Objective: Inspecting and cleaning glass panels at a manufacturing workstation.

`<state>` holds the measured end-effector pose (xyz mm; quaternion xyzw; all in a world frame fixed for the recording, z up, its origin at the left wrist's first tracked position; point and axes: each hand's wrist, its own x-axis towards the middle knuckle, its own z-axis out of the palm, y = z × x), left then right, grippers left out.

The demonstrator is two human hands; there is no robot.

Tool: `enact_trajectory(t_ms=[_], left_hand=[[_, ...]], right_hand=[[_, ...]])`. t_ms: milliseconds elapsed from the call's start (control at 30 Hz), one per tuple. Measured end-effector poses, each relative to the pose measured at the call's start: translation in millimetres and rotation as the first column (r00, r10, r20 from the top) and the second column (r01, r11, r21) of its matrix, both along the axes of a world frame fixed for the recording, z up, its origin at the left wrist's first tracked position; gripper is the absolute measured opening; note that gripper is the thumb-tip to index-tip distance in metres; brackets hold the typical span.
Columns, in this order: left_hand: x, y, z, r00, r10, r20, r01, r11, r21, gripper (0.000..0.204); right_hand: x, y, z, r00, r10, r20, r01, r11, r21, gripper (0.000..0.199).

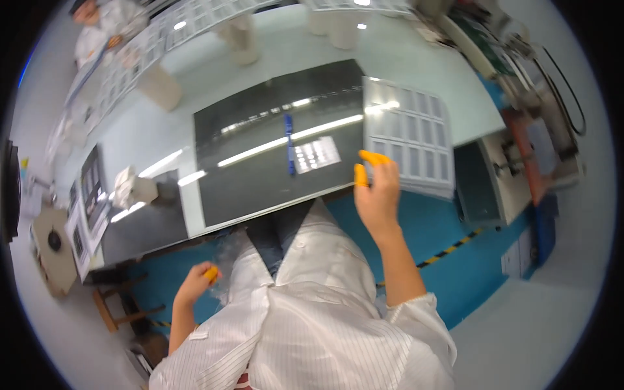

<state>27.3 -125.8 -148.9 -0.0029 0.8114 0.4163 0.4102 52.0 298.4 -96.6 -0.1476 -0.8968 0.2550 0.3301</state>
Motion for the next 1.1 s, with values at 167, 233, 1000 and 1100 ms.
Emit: enact_trajectory(t_ms=[167, 233, 1000, 1100], left_hand=[[-8.5, 26.5, 67.0, 0.930, -0.233, 0.286, 0.185, 0.965, 0.184, 0.014], [10.8, 25.4, 66.2, 0.793, -0.439, 0.423, 0.354, 0.896, 0.267, 0.013], [8.3, 13.7, 3.9, 0.775, -0.610, -0.167, 0.377, 0.658, -0.652, 0.020], [-10.1, 29.2, 14.3, 0.746, -0.650, -0.143, 0.427, 0.632, -0.647, 0.020]], right_hand=[[-5.3, -24.8, -6.7, 0.993, 0.101, 0.061, -0.095, 0.991, -0.089, 0.020], [-4.9, -36.5, -10.3, 0.980, 0.189, 0.054, -0.184, 0.978, -0.098, 0.020], [7.7, -128.7, -34.4, 0.728, 0.686, -0.025, -0.650, 0.677, -0.346, 0.017], [13.2, -122.8, -39.5, 0.710, 0.704, 0.006, -0.658, 0.666, -0.353, 0.018]])
